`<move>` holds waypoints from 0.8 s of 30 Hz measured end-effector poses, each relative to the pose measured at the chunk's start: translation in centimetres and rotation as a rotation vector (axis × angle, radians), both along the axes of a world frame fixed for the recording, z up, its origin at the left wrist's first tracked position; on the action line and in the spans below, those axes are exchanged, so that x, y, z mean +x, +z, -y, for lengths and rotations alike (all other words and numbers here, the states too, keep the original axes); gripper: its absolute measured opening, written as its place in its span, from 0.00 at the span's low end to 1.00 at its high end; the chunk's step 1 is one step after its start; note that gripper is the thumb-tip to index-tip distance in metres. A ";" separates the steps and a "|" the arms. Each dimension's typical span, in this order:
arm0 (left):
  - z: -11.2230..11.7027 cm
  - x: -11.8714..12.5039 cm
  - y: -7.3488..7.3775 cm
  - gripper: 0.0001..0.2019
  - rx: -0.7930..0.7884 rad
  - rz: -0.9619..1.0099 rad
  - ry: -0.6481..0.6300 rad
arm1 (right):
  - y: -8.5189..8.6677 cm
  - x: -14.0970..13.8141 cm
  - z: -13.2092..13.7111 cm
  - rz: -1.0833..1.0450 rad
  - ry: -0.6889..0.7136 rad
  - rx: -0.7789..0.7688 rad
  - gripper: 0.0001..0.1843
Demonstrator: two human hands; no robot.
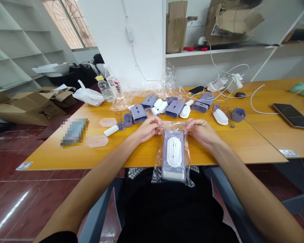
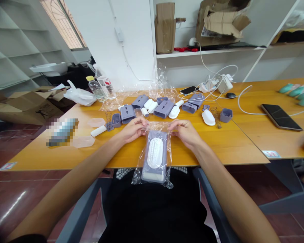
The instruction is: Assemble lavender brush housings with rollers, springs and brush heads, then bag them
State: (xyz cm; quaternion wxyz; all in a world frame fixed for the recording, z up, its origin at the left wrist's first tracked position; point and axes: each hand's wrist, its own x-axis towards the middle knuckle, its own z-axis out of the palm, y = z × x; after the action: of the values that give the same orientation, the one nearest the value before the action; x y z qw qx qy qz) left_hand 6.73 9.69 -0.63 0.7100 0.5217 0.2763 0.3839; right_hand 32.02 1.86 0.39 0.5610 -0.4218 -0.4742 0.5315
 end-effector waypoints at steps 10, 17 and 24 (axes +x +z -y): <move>-0.6 -1.0 0.5 0.09 0.304 -0.246 -0.065 | -0.9 1.2 -0.5 0.366 0.076 0.160 0.12; -0.7 -1.5 0.7 0.08 0.319 -0.360 -0.135 | -0.6 2.0 -0.4 0.474 0.150 0.116 0.12; -0.8 -2.0 1.6 0.07 0.152 -0.284 -0.154 | 0.1 2.0 0.1 0.297 0.221 0.036 0.13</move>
State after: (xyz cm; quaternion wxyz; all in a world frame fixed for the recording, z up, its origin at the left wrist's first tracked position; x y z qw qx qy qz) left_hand 4.76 10.47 0.99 0.6496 0.6425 0.3031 0.2707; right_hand 34.04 1.81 0.53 0.4306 -0.4305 -0.6048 0.5133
